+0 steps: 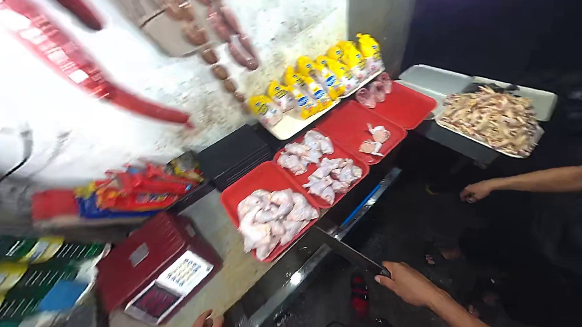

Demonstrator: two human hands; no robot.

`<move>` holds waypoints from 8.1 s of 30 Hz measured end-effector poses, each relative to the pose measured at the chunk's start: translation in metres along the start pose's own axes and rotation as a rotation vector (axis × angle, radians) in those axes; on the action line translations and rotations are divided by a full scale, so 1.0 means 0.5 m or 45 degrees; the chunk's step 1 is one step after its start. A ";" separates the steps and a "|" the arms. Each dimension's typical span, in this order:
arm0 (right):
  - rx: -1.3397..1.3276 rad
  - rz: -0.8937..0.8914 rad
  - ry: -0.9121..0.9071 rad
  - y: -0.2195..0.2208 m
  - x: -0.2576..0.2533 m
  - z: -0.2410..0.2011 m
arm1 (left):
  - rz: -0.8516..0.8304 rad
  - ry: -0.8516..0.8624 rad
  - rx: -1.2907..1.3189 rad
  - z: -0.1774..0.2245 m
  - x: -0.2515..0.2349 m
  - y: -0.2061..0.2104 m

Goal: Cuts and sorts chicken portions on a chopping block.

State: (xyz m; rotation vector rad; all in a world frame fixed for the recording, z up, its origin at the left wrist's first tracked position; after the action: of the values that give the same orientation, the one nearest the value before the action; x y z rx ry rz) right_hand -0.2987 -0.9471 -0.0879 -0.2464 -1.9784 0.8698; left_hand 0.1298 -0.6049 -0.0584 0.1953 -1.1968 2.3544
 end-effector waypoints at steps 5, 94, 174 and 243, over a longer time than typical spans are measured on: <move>0.128 0.011 -0.229 0.057 0.016 -0.290 | 0.125 -0.317 0.308 -0.262 0.211 -0.104; 2.142 0.058 -2.536 0.978 0.361 -1.753 | 2.601 1.121 2.483 -0.908 0.527 -0.368; 1.289 -0.370 -1.411 0.914 0.339 -1.492 | 1.842 0.445 2.209 -0.976 0.706 -0.519; 1.075 -0.078 -1.413 0.819 0.159 -1.397 | 1.450 -0.999 2.212 -1.018 0.718 -0.402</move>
State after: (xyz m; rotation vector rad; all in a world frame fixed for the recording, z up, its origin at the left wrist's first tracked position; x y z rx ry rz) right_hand 0.1615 -0.2764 -0.0839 0.9702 -2.2704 1.9637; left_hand -0.0394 0.0259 -0.1005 1.2907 1.4080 3.6675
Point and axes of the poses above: each hand's wrist, its own x-axis away from the middle knuckle, its own y-axis out of the palm, z = x × y, the point moved 2 cm from there along -x, towards the middle knuckle, and after that the axes turned 15 degrees about x, right-handed, at the moved point
